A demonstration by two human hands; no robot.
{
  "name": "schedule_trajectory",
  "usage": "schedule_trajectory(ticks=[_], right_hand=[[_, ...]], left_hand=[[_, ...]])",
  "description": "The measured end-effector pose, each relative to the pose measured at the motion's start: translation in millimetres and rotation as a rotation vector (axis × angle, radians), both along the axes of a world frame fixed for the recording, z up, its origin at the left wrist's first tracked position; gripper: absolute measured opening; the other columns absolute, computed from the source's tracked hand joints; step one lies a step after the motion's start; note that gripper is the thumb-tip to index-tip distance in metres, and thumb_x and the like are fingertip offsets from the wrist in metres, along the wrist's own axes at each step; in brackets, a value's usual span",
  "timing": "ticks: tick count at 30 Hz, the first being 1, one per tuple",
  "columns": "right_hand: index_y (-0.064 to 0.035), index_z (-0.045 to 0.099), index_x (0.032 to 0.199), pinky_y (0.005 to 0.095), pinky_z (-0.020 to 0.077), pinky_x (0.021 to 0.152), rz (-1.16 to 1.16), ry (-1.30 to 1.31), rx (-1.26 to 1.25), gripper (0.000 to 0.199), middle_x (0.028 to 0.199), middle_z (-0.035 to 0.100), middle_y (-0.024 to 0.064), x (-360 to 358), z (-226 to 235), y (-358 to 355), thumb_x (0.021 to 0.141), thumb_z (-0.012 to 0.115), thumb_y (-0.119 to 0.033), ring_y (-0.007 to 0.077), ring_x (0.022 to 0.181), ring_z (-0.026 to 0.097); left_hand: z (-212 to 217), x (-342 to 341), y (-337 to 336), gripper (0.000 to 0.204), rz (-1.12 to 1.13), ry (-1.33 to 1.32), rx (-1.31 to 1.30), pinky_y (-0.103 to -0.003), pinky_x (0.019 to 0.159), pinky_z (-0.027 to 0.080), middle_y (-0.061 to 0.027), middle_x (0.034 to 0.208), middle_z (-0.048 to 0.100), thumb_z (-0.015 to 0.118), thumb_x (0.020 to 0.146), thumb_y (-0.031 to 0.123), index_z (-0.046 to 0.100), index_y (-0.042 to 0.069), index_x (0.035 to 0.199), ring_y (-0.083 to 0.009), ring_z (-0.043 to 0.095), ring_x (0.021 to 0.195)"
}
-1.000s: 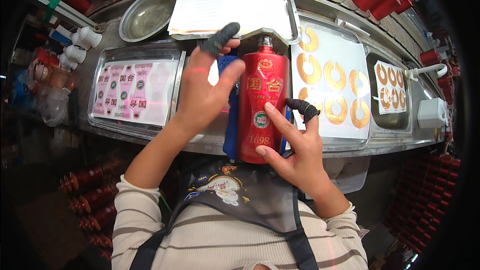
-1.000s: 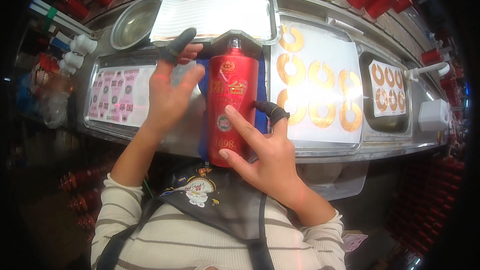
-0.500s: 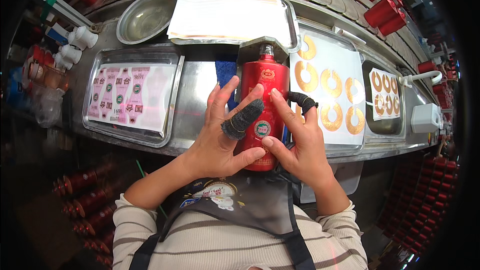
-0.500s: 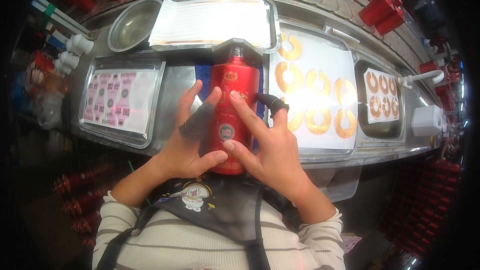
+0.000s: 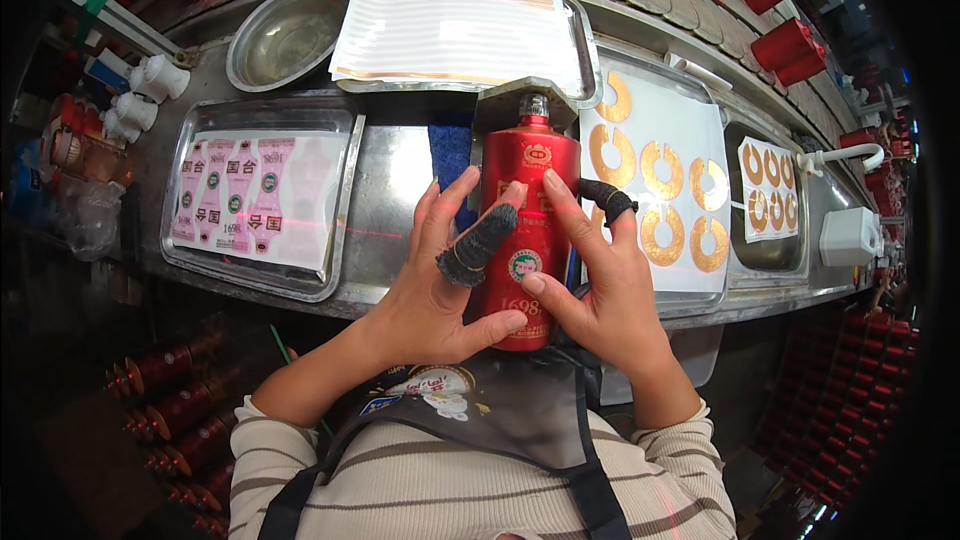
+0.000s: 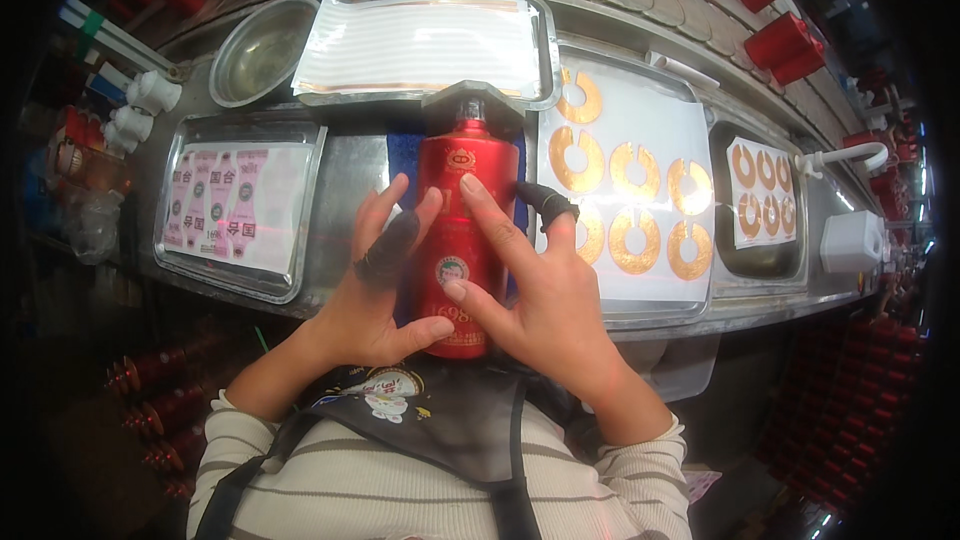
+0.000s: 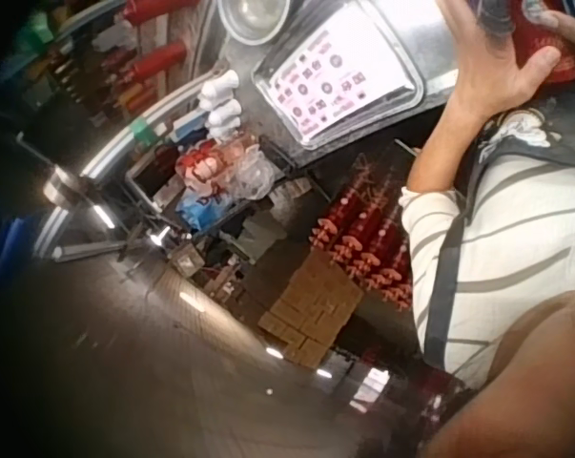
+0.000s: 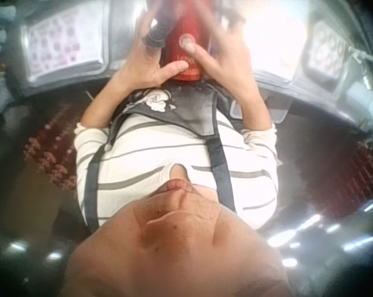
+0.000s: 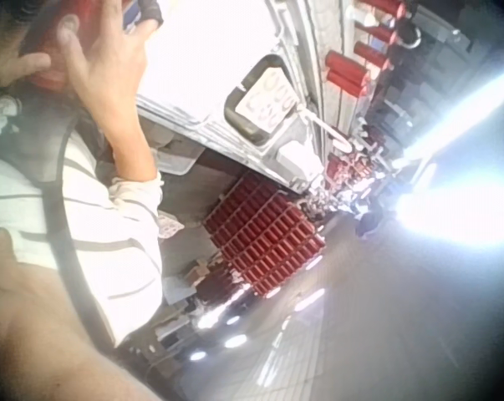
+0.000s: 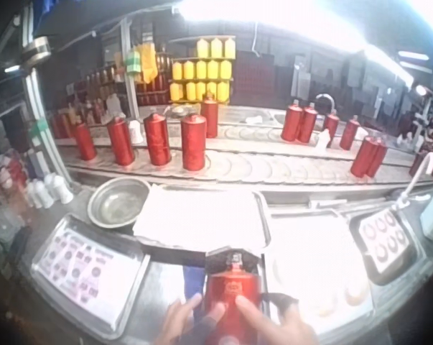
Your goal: The person picks up red cylindrical cans from a tray, applies a gold circular sticker to the top rim, and then affixes a rectangular pink label to the side of the can. The labeled cans are placed back into a tray.
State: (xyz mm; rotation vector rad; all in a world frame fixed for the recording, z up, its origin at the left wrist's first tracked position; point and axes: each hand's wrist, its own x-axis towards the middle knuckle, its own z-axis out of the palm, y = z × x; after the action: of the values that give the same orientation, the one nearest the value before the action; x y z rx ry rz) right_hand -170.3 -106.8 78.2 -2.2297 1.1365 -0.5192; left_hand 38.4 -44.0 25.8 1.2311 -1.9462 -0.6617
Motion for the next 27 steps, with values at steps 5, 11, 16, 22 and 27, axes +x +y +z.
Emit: schedule_trajectory(ticks=[5, 11, 16, 22, 27], right_hand=[[-0.0296, 0.048, 0.150, 0.0422, 0.0575, 0.079, 0.014, 0.007, 0.044, 0.079, 0.129, 0.050, 0.0269, -3, -6, 4, 0.079, 0.081, -0.031, 0.0401, 0.098, 0.066], [-0.0297, 0.049, 0.150, 0.0415, 0.0557, 0.082, -0.013, -0.044, 0.109, 0.077, 0.128, 0.051, 0.0252, -6, -4, 6, 0.080, 0.081, -0.032, 0.0405, 0.102, 0.065], [-0.0301, 0.049, 0.151, 0.0405, 0.0526, 0.083, -0.007, -0.045, 0.075, 0.072, 0.117, 0.054, 0.0231, -8, -13, 7, 0.084, 0.077, -0.036, 0.0386, 0.095, 0.061], [-0.0259, 0.051, 0.149, 0.0339, 0.0447, 0.078, -0.030, -0.047, 0.272, 0.069, 0.093, 0.058, 0.0143, -19, -4, 9, 0.085, 0.076, -0.033, 0.0257, 0.082, 0.045], [-0.0197, 0.047, 0.152, 0.0275, 0.0374, 0.067, 0.084, -0.073, 0.203, 0.082, 0.106, 0.055, 0.0078, -27, -11, 14, 0.081, 0.080, -0.043, 0.0163, 0.078, 0.039]], left_hand=[[-4, -2, 9, 0.091, -0.025, -0.005, 0.046, -0.067, 0.117, 0.010, -0.0130, 0.165, 0.026, 0.072, 0.085, 0.048, 0.029, 0.011, 0.157, -0.0423, 0.017, 0.150], [-2, 1, 7, 0.095, -0.017, 0.000, 0.018, -0.066, 0.117, 0.010, -0.0134, 0.164, 0.028, 0.075, 0.083, 0.047, 0.027, 0.011, 0.157, -0.0424, 0.018, 0.150], [-14, 1, 5, 0.092, -0.014, -0.027, -0.019, -0.066, 0.116, 0.013, -0.0157, 0.162, 0.029, 0.071, 0.085, 0.050, 0.028, 0.009, 0.156, -0.0448, 0.021, 0.148], [-28, 10, 9, 0.084, -0.039, 0.204, 0.004, -0.059, 0.120, 0.010, -0.0117, 0.162, 0.032, 0.069, 0.090, 0.044, 0.028, 0.011, 0.157, -0.0382, 0.019, 0.151], [-21, 5, 10, 0.083, -0.062, 0.145, 0.036, -0.058, 0.121, 0.011, -0.0105, 0.163, 0.032, 0.068, 0.091, 0.045, 0.030, 0.011, 0.156, -0.0375, 0.019, 0.151]])
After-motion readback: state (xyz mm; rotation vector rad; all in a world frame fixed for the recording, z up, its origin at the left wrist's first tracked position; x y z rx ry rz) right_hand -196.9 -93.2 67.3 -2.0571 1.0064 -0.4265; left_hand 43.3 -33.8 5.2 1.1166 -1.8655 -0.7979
